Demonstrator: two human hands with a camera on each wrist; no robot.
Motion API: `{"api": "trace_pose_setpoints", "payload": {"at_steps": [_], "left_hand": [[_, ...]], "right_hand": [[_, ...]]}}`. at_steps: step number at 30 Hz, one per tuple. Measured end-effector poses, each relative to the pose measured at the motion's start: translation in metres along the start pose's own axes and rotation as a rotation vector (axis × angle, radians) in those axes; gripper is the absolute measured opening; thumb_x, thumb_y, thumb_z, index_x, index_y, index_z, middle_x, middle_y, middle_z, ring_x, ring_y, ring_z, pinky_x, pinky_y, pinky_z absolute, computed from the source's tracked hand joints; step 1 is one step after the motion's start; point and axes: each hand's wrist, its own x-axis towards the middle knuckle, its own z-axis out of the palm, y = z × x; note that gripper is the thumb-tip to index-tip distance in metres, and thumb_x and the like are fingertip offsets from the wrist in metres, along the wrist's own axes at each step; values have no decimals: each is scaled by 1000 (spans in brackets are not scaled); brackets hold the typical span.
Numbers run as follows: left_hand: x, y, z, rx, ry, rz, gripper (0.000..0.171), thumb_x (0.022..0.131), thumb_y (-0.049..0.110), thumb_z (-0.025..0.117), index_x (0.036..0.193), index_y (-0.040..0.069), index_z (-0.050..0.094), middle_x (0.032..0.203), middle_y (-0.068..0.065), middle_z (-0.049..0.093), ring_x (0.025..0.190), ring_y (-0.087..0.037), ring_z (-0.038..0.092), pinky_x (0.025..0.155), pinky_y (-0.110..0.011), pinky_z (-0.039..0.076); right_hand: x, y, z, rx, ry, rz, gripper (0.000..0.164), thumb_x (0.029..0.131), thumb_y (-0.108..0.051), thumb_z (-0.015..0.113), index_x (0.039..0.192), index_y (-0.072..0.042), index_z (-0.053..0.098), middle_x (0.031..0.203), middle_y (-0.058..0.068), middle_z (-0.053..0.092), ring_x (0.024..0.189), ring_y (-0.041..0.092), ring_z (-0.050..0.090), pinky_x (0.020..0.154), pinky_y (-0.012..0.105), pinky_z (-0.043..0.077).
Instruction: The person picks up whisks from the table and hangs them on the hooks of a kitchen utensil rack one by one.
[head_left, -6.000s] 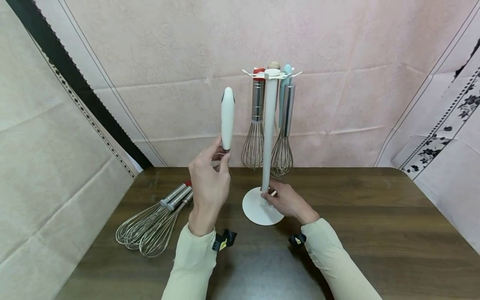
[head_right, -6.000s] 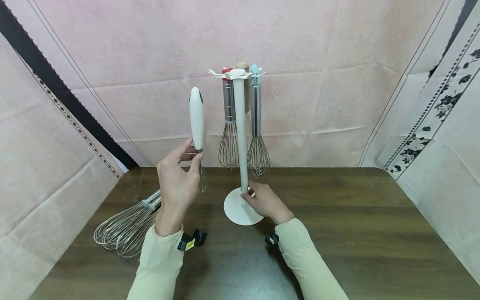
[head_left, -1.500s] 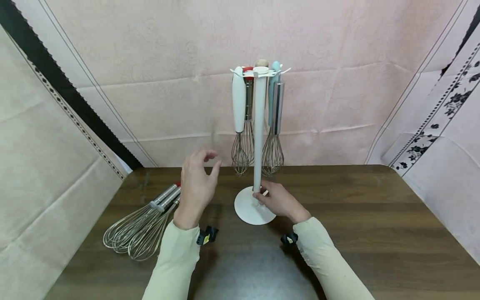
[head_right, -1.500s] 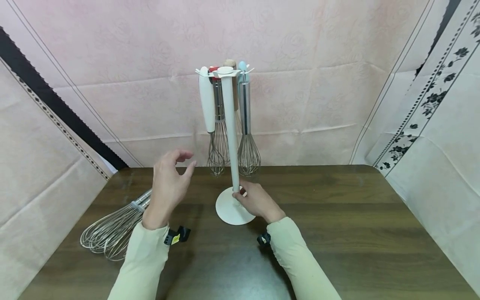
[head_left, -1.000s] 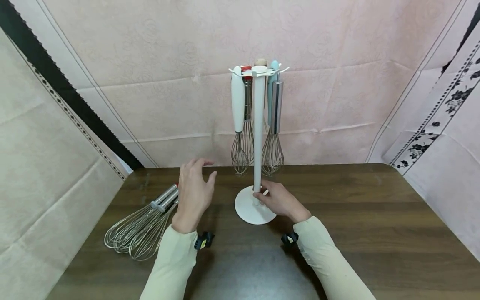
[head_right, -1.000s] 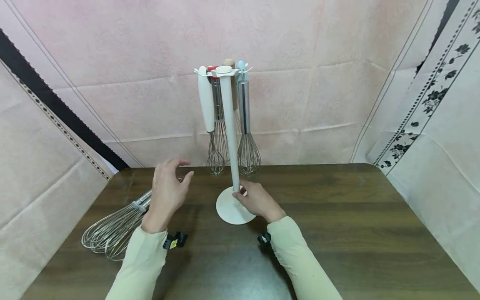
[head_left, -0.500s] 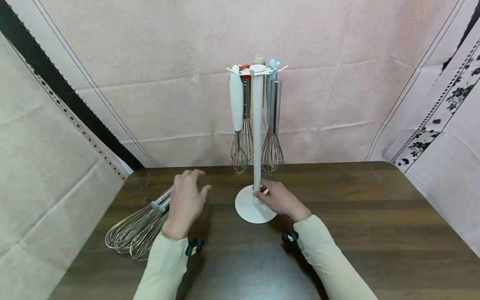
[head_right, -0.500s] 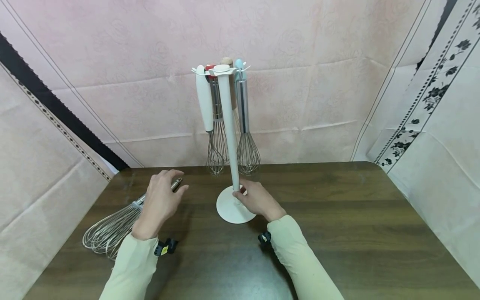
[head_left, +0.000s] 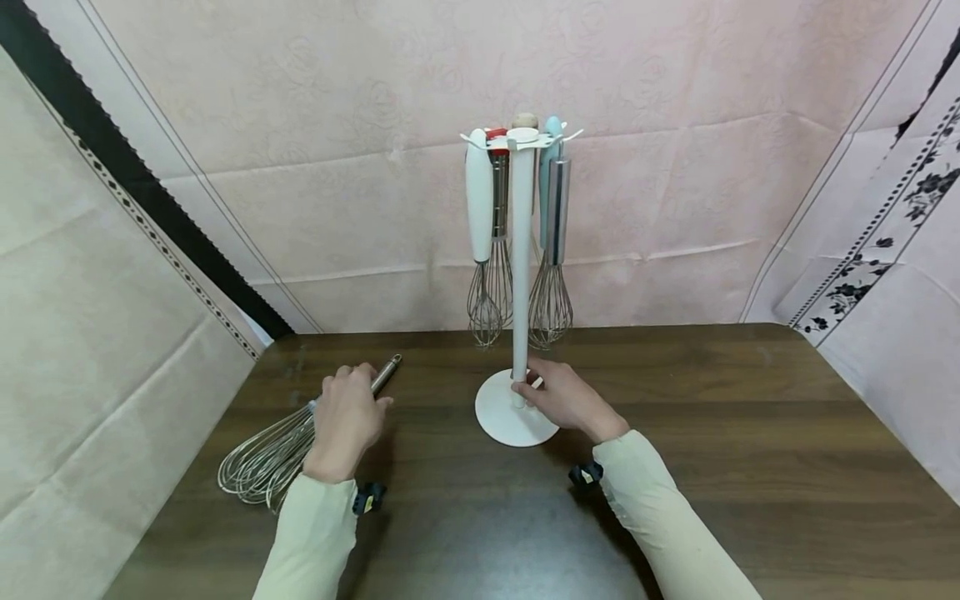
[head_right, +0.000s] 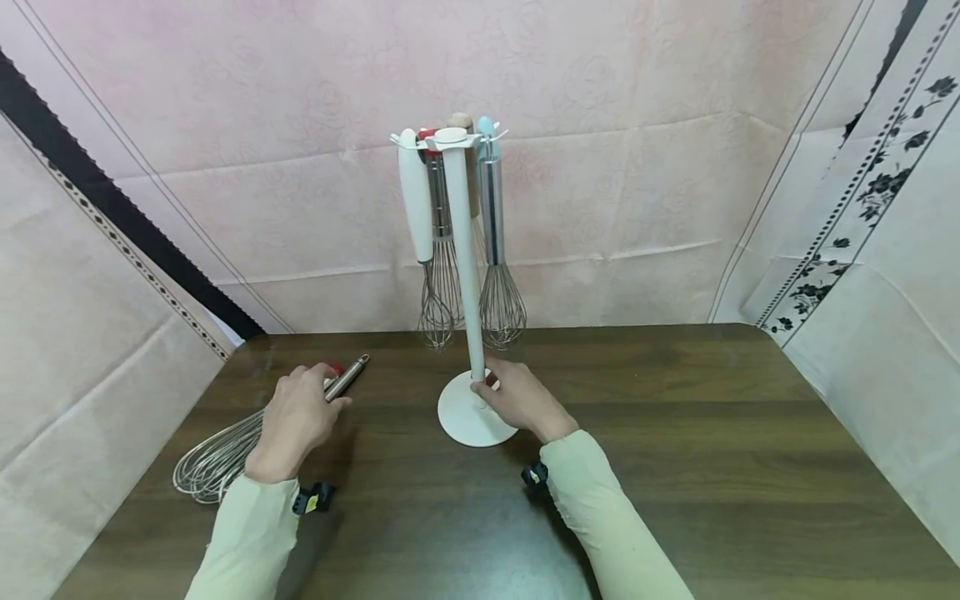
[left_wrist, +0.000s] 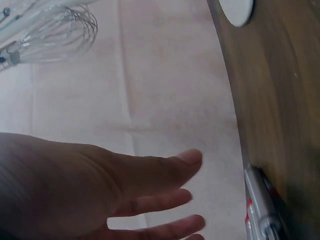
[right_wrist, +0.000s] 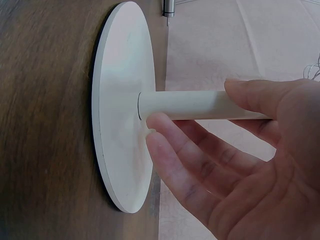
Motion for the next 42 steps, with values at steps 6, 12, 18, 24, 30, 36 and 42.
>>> {"api": "trace_pose_setpoints", "payload": {"at_steps": [6, 12, 18, 24, 30, 36, 42], "left_hand": [[2, -14, 1, 60, -73, -89, 42, 95, 22, 72, 123, -7, 61, 115, -29, 60, 109, -49, 56, 86, -62, 50], [7, -24, 1, 89, -136, -153, 43, 95, 22, 71, 124, -9, 62, 118, -32, 61, 111, -52, 55, 87, -63, 51], [12, -33, 0, 100, -194, -159, 21, 97, 16, 66, 91, -4, 65, 95, -28, 65, 81, -40, 65, 66, -52, 54], [13, -37, 3, 100, -254, -195, 17, 96, 9, 62, 82, 0, 63, 88, -23, 66, 73, -33, 63, 65, -47, 53], [15, -41, 10, 119, -232, -216, 8, 90, 1, 61, 92, -4, 65, 106, -34, 68, 93, -45, 68, 78, -58, 56], [15, -45, 12, 110, -221, -226, 4, 88, -2, 61, 89, -4, 64, 98, -31, 69, 83, -40, 69, 73, -56, 56], [16, -46, 13, 115, -209, -209, 9, 89, -4, 60, 81, 0, 61, 82, -23, 68, 68, -30, 64, 61, -47, 53]], "right_hand": [[0, -1, -1, 8, -5, 3, 26, 104, -26, 61, 127, -13, 63, 112, 9, 71, 97, 23, 71, 76, 37, 59], [1, 1, -1, 8, -6, -27, 28, 104, -25, 60, 128, -11, 63, 111, 11, 71, 95, 23, 72, 76, 36, 59], [0, 1, -2, 5, -3, -43, 29, 104, -25, 60, 129, -10, 63, 111, 12, 72, 96, 24, 72, 76, 37, 59], [1, 0, -1, 6, -3, -25, 30, 104, -25, 60, 130, -9, 62, 112, 12, 72, 95, 23, 72, 77, 38, 59], [1, 0, -1, 8, -6, -24, 30, 104, -24, 60, 130, -9, 62, 112, 11, 72, 96, 24, 72, 77, 38, 59], [0, -1, -1, 12, -11, -34, 30, 104, -23, 60, 130, -9, 62, 112, 12, 72, 96, 24, 72, 77, 38, 59], [1, 0, -1, 7, -11, -27, 30, 104, -24, 59, 131, -9, 61, 111, 11, 72, 95, 23, 72, 77, 38, 59]]}}
